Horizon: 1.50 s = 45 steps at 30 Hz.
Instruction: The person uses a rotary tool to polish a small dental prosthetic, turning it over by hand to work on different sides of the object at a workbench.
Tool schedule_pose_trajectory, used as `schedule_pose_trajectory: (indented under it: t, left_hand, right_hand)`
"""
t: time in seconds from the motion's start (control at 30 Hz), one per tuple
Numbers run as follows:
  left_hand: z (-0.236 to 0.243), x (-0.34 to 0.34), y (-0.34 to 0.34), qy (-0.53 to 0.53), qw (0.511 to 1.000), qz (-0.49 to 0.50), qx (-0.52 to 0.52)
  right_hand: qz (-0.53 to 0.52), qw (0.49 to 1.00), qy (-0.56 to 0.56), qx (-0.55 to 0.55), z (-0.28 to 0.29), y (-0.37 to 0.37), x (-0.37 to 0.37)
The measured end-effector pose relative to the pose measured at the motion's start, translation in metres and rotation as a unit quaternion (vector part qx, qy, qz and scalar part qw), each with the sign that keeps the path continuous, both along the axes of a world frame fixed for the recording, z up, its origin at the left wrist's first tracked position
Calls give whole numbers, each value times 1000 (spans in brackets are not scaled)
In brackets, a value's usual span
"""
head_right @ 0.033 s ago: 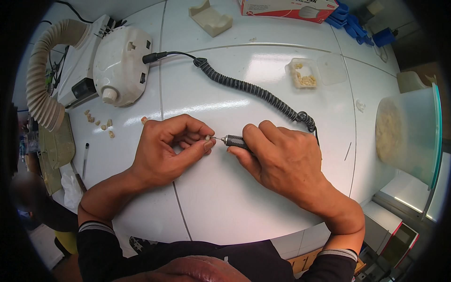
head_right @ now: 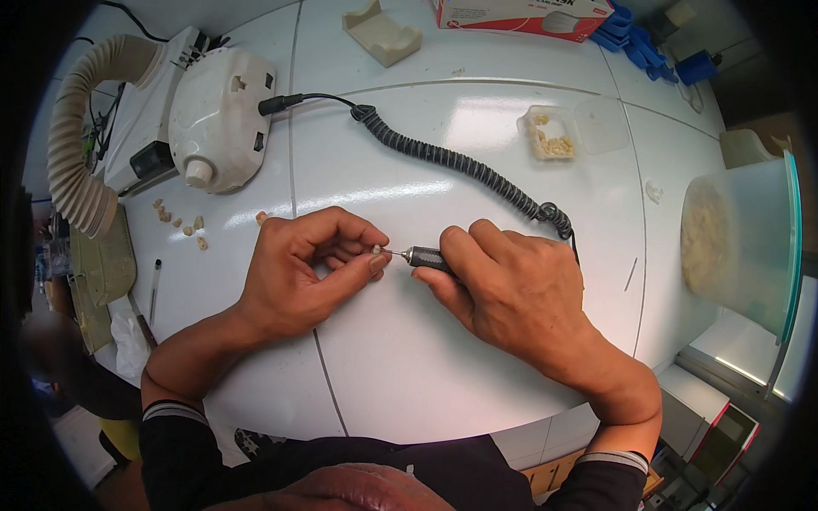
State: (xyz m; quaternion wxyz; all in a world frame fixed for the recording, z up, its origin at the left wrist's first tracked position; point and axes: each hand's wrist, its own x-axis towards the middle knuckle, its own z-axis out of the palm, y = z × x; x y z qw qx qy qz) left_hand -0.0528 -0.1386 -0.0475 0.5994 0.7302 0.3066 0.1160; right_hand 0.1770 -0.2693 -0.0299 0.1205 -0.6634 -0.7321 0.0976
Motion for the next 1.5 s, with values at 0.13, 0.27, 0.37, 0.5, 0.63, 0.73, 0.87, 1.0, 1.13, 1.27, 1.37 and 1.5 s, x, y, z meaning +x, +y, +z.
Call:
schedule_pose_trajectory:
  t: [0.13,0.27,0.37,0.5,0.63,0.73,0.87,1.0,1.13,1.27,1.37,1.5]
  left_hand:
    - [-1,0,1,-8,1000,-6,-10]
    - [0,-1,2,-12,1000,-18,-20]
    - [0,-1,2,-11,1000,-20,-20]
    - [2,-1,2,-3,1000,-25,-15]
    - [1,-1,2,-3,1000,-21,-20]
    - [2,-1,2,4,1000,-22,-20]
    - [2,0,3,11,1000,-19,-20]
    - [3,0,1,8,1000,-15,-16]
    - [3,0,1,11,1000,-13,-18]
    - [2,0,1,13,1000,-14,-15]
    - [4,0,1,17,1000,-14,-8]
    - [3,0,1,20,999,-10,-23]
  right_hand:
    - [7,1000,-10,7,0,1,1]
    - [15,1000,-22,10,0,1,1]
    - [18,1000,-18,13,-1,1,2]
    - [19,1000,-20,12,0,2,2]
    - [22,999,-18,13,0,2,2]
    - [22,999,-19,13,0,1,2]
    - [27,999,-21,18,-1,1,3]
    - [24,999,-19,15,0,2,2]
    - [26,999,-20,20,-1,1,3]
    - [27,999,-18,18,0,1,3]
    - [30,999,-20,14,0,1,3]
    - [25,999,-21,14,-1,1,2]
